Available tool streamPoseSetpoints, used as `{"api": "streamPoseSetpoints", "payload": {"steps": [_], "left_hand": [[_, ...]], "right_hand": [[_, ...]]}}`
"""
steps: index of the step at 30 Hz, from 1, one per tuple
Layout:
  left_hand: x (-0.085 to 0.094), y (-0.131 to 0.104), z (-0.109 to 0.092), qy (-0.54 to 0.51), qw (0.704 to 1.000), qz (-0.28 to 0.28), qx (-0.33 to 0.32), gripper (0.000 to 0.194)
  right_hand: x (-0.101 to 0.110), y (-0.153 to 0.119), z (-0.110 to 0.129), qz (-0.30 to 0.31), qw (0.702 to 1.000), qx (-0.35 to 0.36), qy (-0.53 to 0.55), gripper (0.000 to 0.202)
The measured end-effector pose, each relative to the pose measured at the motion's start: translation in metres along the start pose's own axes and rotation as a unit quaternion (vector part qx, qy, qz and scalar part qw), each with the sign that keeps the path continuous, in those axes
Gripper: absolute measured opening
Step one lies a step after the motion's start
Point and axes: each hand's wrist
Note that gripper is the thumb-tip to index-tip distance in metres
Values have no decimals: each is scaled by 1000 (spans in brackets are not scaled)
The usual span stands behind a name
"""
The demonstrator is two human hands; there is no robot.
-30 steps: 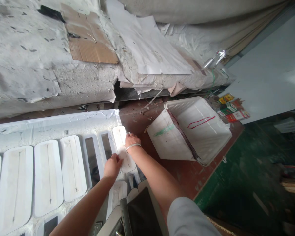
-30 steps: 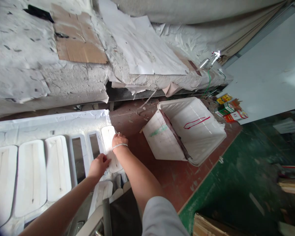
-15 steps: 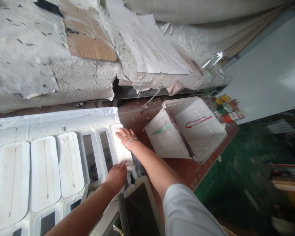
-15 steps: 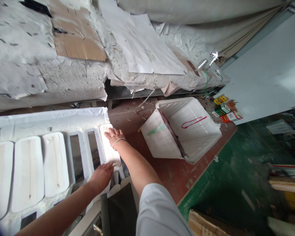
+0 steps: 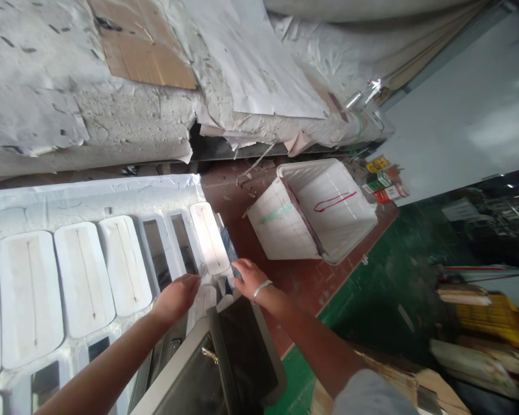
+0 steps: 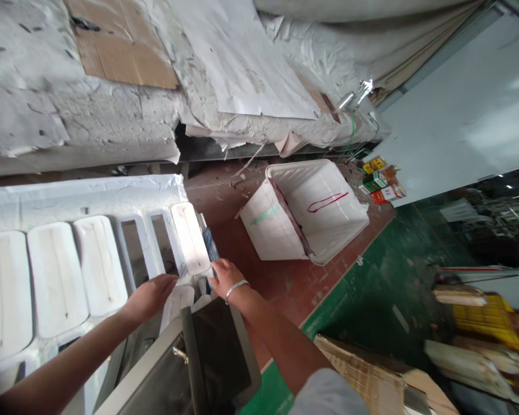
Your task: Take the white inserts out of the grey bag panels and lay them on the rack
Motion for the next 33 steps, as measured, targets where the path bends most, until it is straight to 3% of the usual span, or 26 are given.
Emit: {"api": "streamPoseSetpoints", "payload": {"steps": [3,7,9,11,13,17,20,23,25,27,29,31,33], "left_hand": [[2,-41,4,-125,992,20,22,36],[-15,-85,-11,-212,972,103,6,33],[-26,-95,-23,-202,975,91,10,32],[-35,-96,-34,-231,969,82,44,36],[-41,-92,-41,-317,937,115,95,46],[-45,-80,-39,-473,843,177,187,66],[-44,-75,-31,-532,794,173,239,79],[-37,-77,-29,-553,778,167,246,87],[-28,-80,-31,-561,775,172,232,92],[-16,-83,-35,-572,779,147,210,90],[-4,-83,-36,-610,761,112,191,81],[5,-78,-33,-675,709,103,177,71],[10,-71,-27,-731,652,103,173,64]], "right_hand": [[-7,-58,19,-6,996,-58,63,38],[-25,-115,38,33,979,-182,81,87],[-34,-130,47,33,970,-228,73,83],[-45,-138,58,20,971,-227,70,69],[-60,-141,70,45,974,-215,58,71],[-81,-141,80,113,965,-230,49,80],[-58,-143,75,30,966,-234,105,61],[2,-147,70,-110,950,-220,193,31],[42,-143,72,-162,924,-176,298,17],[69,-129,76,-157,882,-147,420,19],[77,-104,79,-127,829,-156,522,24],[71,-74,81,-99,788,-168,584,28],[58,-46,81,-81,773,-160,609,33]]}}
Point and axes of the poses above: each hand's wrist, its own y-axis towards the middle knuckle, its own x-axis out of the back of the hand, z = x × y, and after that the axes turned 6 degrees about y, right-handed
